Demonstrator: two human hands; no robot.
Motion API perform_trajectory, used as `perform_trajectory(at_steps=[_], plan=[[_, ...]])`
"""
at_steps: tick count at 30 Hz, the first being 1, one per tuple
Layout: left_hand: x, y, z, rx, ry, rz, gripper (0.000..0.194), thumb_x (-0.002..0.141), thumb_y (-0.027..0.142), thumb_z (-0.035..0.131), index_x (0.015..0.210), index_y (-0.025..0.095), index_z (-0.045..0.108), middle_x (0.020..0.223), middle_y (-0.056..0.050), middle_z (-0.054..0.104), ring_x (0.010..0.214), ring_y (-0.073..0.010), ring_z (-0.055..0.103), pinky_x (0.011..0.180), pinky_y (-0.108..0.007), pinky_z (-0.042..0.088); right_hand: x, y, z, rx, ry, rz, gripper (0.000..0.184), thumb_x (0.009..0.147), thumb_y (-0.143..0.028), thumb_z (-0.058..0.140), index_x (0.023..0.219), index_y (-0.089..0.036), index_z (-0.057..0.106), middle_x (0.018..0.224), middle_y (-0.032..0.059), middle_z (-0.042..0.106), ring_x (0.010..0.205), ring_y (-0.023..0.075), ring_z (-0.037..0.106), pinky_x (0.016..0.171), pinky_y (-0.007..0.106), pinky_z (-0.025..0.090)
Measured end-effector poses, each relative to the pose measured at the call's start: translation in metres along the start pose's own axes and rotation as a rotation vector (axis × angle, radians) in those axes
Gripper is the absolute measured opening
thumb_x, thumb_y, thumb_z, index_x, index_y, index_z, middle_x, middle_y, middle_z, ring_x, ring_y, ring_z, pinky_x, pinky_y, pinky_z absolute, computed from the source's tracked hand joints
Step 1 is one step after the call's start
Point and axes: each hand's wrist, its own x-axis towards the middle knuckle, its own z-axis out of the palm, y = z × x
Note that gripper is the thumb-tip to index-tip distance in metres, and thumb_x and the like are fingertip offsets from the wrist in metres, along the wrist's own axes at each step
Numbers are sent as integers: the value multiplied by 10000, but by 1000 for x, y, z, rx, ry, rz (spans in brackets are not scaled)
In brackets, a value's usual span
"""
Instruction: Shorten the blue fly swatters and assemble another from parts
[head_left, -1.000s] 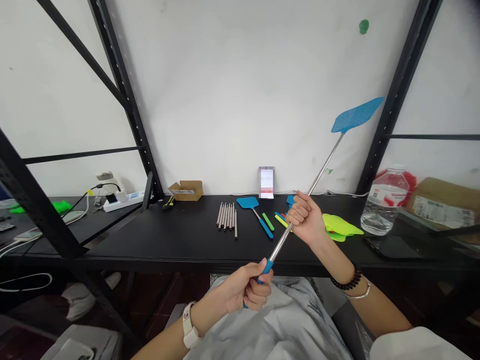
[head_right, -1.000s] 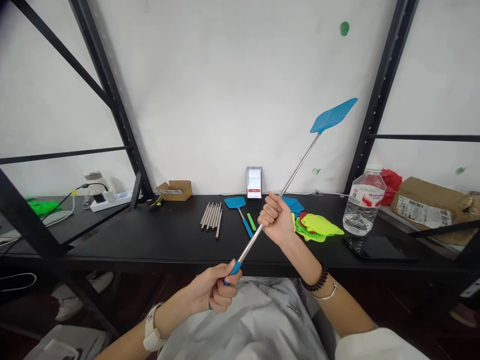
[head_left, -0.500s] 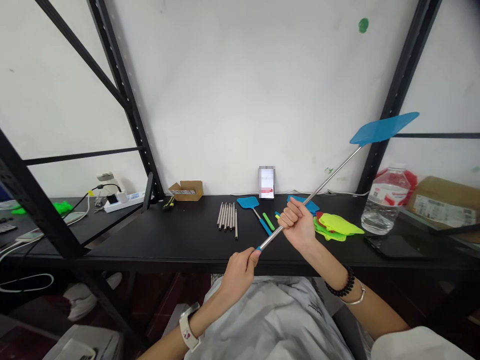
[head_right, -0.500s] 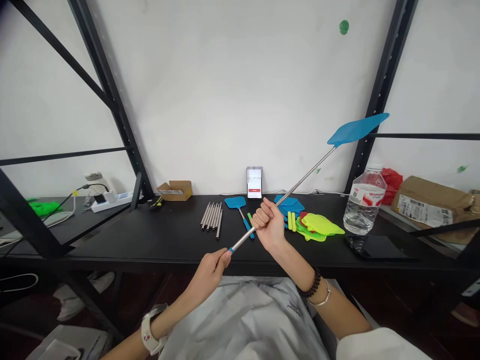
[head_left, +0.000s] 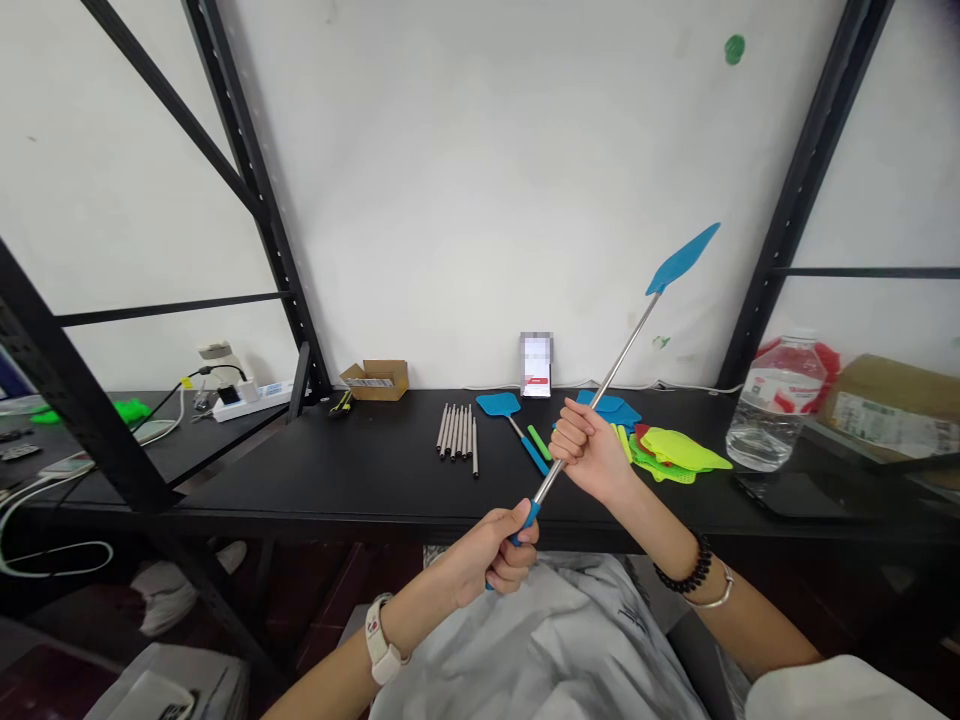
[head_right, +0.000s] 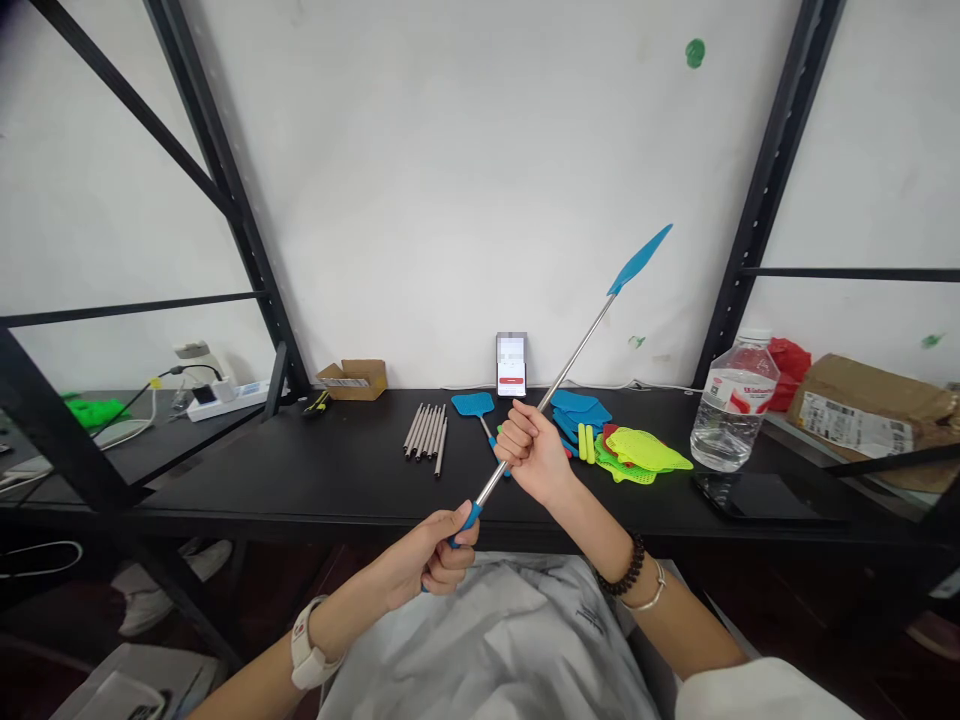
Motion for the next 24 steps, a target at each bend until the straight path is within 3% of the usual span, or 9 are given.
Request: perform_trajectory(at_steps=[3,6,11,13,15,20,22,24], plan=[[0,1,1,30,22,11,444,787,591,405,649,181,306,476,99,105,391,-30,35,353,-181,31,-1,-10,2,-35,-33,6,383,831,-196,429,531,-183,190,478,-65,162,391,71,159,387,191,255],[1,1,2,107,77,23,458,779,606,397,638,181,305,468,101,116,387,-28,45,359,-191,28,-2,-22,2,-28,-25,-80,330,815,-177,441,560,-183,233,501,-63,189,406,70,200,405,186,282],[8,-6,2,328,291,109,491,751,637,396,612,170,337,437,93,191,373,-22,101,359,-200,54,-3,-34,-4,-46,20,-143,387,827,-191,421,534,-189,168,458,-67,103,387,86,102,362,218,202],[7,-7,3,357,326,119,495,746,639,401,603,170,336,429,91,204,370,-22,105,357,-202,52,-3,-33,-5,-39,23,-167,407,832,-190,407,527,-191,137,446,-68,72,386,90,63,355,235,168],[3,-5,4,289,248,85,483,751,629,409,611,176,321,438,96,175,372,-23,83,357,-200,38,-5,-29,-4,-25,15,-174,410,834,-187,397,525,-193,127,440,-70,61,385,90,46,353,243,147],[-9,1,7,-21,-82,-83,421,802,560,409,645,184,302,475,97,109,385,-31,40,359,-185,30,-7,-23,-1,6,-27,-144,410,843,-202,385,523,-194,130,434,-74,52,376,85,26,347,241,113],[-9,1,7,-69,-120,-116,413,805,550,412,648,183,306,474,96,116,383,-31,42,359,-183,30,-6,-22,-2,33,-25,-134,407,846,-199,375,521,-194,130,434,-74,52,374,83,24,346,241,105],[-7,-1,5,-37,-82,-91,426,794,563,418,642,183,305,470,99,116,383,-30,37,359,-186,28,-5,-20,-2,65,-7,-126,403,843,-192,368,519,-195,130,435,-74,54,374,82,25,348,242,99]])
